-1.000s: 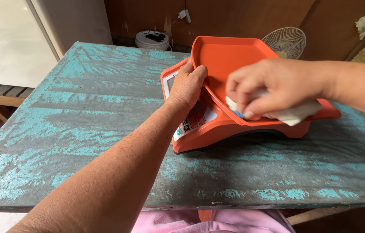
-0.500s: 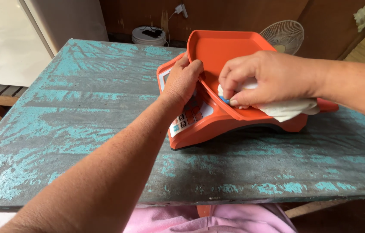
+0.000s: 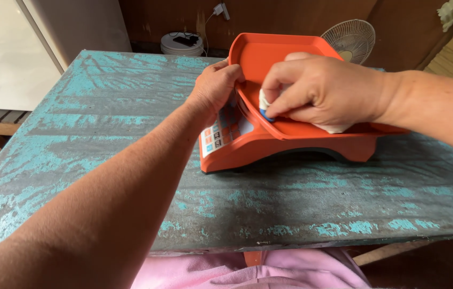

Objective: The person wipes an orange digital kitchen scale with a white cloth, cleaning the tray, keypad, and display. The scale is rotated and repositioned to access all surfaces, then placed back on the table.

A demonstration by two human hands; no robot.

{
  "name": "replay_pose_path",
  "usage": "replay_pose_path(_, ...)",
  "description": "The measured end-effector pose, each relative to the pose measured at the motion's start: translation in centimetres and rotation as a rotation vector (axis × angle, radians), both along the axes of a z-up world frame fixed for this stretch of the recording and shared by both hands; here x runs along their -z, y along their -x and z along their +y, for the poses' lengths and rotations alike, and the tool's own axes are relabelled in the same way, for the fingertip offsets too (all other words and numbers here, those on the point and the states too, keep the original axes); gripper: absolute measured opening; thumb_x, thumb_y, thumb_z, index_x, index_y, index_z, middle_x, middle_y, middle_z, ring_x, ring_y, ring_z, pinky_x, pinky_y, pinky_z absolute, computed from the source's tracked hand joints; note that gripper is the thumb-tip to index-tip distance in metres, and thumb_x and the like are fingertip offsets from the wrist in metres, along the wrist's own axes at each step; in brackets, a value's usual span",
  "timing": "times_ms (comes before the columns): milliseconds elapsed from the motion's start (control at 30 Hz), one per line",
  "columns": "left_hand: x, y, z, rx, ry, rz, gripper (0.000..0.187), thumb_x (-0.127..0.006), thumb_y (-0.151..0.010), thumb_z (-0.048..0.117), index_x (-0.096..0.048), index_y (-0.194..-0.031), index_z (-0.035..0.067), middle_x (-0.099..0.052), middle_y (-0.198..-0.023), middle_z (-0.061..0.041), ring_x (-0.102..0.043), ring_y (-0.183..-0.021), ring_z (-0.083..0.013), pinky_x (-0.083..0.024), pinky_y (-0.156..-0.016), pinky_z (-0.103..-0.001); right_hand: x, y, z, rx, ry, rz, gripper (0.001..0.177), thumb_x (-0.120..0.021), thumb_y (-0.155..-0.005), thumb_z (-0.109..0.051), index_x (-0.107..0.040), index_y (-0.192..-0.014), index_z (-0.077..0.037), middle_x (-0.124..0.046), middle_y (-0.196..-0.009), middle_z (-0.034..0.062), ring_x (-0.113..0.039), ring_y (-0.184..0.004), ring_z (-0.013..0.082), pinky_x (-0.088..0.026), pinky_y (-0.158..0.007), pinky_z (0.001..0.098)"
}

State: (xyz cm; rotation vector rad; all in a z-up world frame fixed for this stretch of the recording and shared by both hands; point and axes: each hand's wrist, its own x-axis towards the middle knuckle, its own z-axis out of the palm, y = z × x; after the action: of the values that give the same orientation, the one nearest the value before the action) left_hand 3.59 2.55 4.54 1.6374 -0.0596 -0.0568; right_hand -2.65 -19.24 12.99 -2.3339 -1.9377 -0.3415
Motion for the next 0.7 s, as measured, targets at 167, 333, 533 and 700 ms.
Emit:
replay_pose_path(167, 0.2, -1.9, 0.9, 0.170, 0.129, -0.080, 0.023, -0.059, -0.079, 0.018, -0.068, -0.096, 0.005, -0.064, -0.082, -0.006, -0.058, -0.069, -0.0146, -0.052, -0.064, -0.031, -0.5, 0.3, 0.0, -0.076, 0.016, 0.050, 0.026, -0.074, -0.079, -0.002, -0.079, -0.102, -0.013, -0.068, -0.105, 0.0008, -0.062, -0.092, 0.0229, -0.052, -0.079, 0.0348)
replay_pose_path(333, 0.8, -2.7, 0.9, 0.151, 0.097, -0.073, 0.023, -0.058, -0.081, 0.021, -0.067, -0.095, 0.006, -0.058, -0.081, -0.007, -0.051, -0.071, -0.0179, -0.048, -0.064, -0.034, -0.8, 0.8, -1.1, -0.073, 0.063, 0.064, 0.025, -0.077, -0.080, -0.006, -0.080, -0.103, -0.015, -0.069, -0.100, -0.0010, -0.061, -0.086, 0.0208, -0.052, -0.074, 0.0333)
replay_pose_path(533, 1.1, -2.1, 0.1, 0.164, 0.214, -0.082, 0.023, -0.056, -0.080, 0.022, -0.065, -0.096, 0.008, -0.063, -0.089, -0.007, -0.060, -0.082, -0.0175, -0.055, -0.075, -0.034, 0.1, -1.0, 0.7, -0.105, -0.015, -0.081, 0.029, -0.075, -0.078, -0.003, -0.078, -0.105, -0.014, -0.069, -0.107, 0.0025, -0.061, -0.090, 0.0254, -0.052, -0.077, 0.0366)
replay_pose_path(700, 1.1, -2.2, 0.3, 0.191, 0.228, -0.115, 0.025, -0.056, -0.080, 0.023, -0.066, -0.098, 0.009, -0.064, -0.091, -0.006, -0.060, -0.085, -0.0174, -0.054, -0.080, -0.034, -0.5, -1.0, -0.3, -0.171, 0.066, -0.012, 0.025, -0.075, -0.077, -0.002, -0.077, -0.098, -0.014, -0.070, -0.104, 0.0001, -0.061, -0.089, 0.0245, -0.052, -0.075, 0.0369)
